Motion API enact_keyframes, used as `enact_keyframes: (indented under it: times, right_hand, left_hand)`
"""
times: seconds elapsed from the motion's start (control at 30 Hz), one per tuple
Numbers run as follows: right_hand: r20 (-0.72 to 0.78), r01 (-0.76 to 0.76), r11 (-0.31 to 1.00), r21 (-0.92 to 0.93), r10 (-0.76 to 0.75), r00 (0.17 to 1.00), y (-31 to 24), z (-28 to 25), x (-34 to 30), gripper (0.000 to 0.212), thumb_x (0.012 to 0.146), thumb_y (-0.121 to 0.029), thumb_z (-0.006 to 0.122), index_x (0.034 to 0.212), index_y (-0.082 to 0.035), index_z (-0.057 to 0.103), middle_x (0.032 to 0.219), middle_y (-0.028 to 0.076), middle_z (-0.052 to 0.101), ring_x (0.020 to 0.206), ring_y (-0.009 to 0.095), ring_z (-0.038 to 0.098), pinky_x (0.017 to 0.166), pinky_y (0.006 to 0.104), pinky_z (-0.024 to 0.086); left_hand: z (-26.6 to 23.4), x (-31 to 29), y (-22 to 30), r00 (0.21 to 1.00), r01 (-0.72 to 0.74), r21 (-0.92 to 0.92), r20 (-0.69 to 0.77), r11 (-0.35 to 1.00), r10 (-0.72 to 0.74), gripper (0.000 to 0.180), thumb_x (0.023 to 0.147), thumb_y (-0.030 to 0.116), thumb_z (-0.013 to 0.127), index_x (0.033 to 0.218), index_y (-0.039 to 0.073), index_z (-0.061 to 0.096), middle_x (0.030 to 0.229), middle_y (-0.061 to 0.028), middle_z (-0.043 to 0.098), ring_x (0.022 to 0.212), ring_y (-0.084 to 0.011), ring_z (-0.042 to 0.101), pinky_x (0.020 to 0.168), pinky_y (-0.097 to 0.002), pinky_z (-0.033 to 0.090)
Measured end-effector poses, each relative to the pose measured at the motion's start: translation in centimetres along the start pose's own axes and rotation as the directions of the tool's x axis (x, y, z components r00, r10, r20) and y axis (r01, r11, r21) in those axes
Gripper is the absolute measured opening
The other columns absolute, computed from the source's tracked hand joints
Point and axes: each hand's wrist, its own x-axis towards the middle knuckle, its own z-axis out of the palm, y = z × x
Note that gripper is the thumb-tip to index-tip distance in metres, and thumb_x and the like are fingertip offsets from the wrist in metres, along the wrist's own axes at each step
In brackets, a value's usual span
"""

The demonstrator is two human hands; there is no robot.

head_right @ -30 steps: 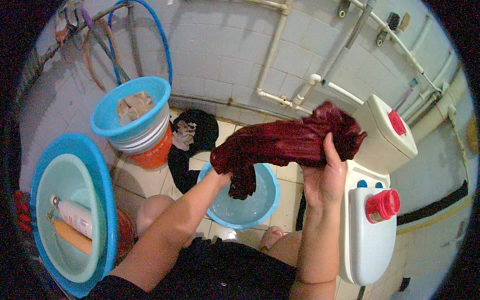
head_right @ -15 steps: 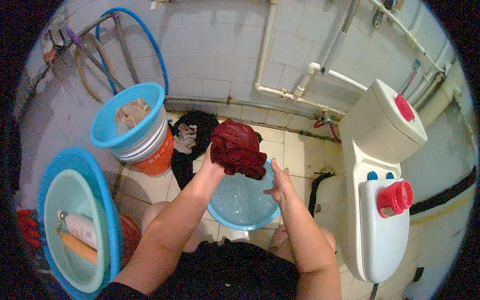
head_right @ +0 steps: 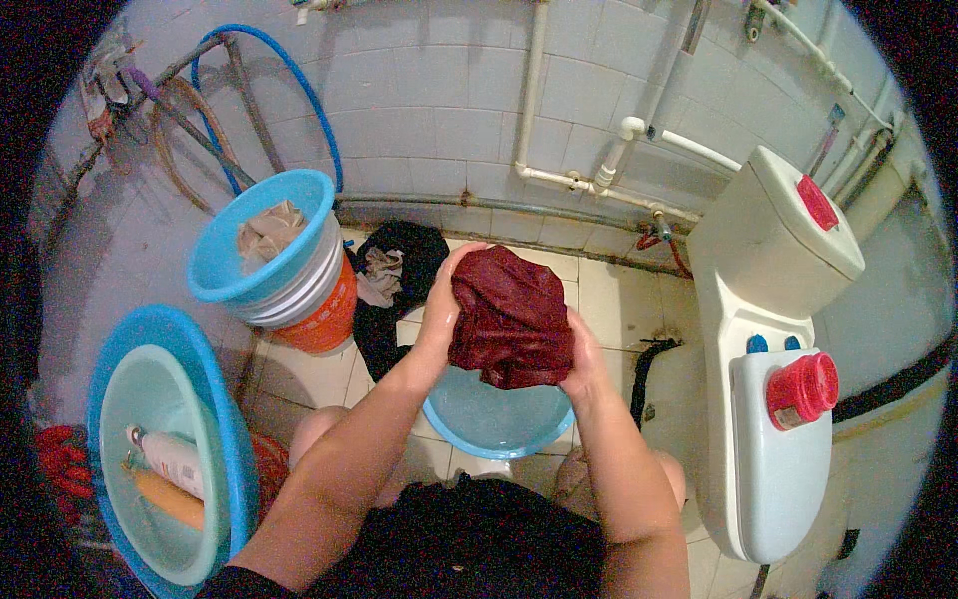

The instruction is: The person sits on the bathroom floor and hand-washes a maroon garment in a blue basin filled with water. They repeatedly submerge, scrub, and wring the item before placing it into a nearby bucket. The person then washes a second, lighter-colored garment using the same method.

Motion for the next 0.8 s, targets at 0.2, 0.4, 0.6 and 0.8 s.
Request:
enact_keyframes:
  times: [0.2, 0.4, 0.6, 0.8]
  right_hand:
    - [-0.235, 0.263, 0.965, -0.020, -0.260, 0.937, -3.1, -0.1, -0.5, 0.016, 0.085, -0.021, 0.058, 0.096, -0.009, 0.055, 0.094, 0.009, 0.061, 0.085, 0.023, 0.059, 0.076, 0.0377, 0.050]
    - [-0.332, 0.244, 0.940, -0.237, -0.315, 0.889, 0.2, 2.8, -1.1, 0.014, 0.079, -0.010, 0.068, 0.080, -0.008, 0.054, 0.078, 0.005, 0.058, 0.067, 0.015, 0.055, 0.059, 0.0282, 0.047]
    - [-0.181, 0.374, 0.889, -0.265, -0.427, 0.886, -2.5, 4.7, -2.6, 0.013, 0.080, -0.012, 0.067, 0.082, -0.008, 0.055, 0.079, 0.004, 0.058, 0.069, 0.013, 0.056, 0.062, 0.0267, 0.047]
    - [-0.201, 0.487, 0.829, -0.276, -0.545, 0.814, -5.3, 5.0, -3.3, 0.028, 0.082, -0.011, 0.064, 0.108, -0.005, 0.053, 0.098, 0.008, 0.058, 0.084, 0.019, 0.058, 0.073, 0.0298, 0.049]
  left_hand:
    - [-1.9, -0.6, -2.3, 0.755, 0.570, -0.057, 0.429, 0.820, -0.496, 0.046, 0.079, 0.005, 0.057, 0.123, 0.006, 0.045, 0.115, -0.0122, 0.053, 0.102, -0.0195, 0.053, 0.086, -0.0291, 0.044]
    - [-1.3, -0.4, -2.4, 0.787, 0.126, 0.230, 0.569, 0.965, -0.238, 0.070, 0.081, 0.017, 0.058, 0.140, 0.007, 0.020, 0.135, -0.0175, 0.036, 0.124, -0.0297, 0.037, 0.103, -0.0364, 0.030]
    - [0.3, -2.2, -3.3, 0.671, -0.037, 0.582, 0.617, 0.812, -0.412, 0.111, 0.064, 0.033, 0.073, 0.142, 0.007, -0.001, 0.142, -0.0208, 0.023, 0.132, -0.0334, 0.023, 0.108, -0.0364, 0.020]
    - [1.1, -1.8, -4.6, 0.785, 0.326, 0.018, 0.552, 0.945, -0.281, 0.045, 0.079, 0.019, 0.060, 0.119, 0.003, 0.046, 0.109, -0.0078, 0.057, 0.101, -0.0173, 0.054, 0.089, -0.0312, 0.042]
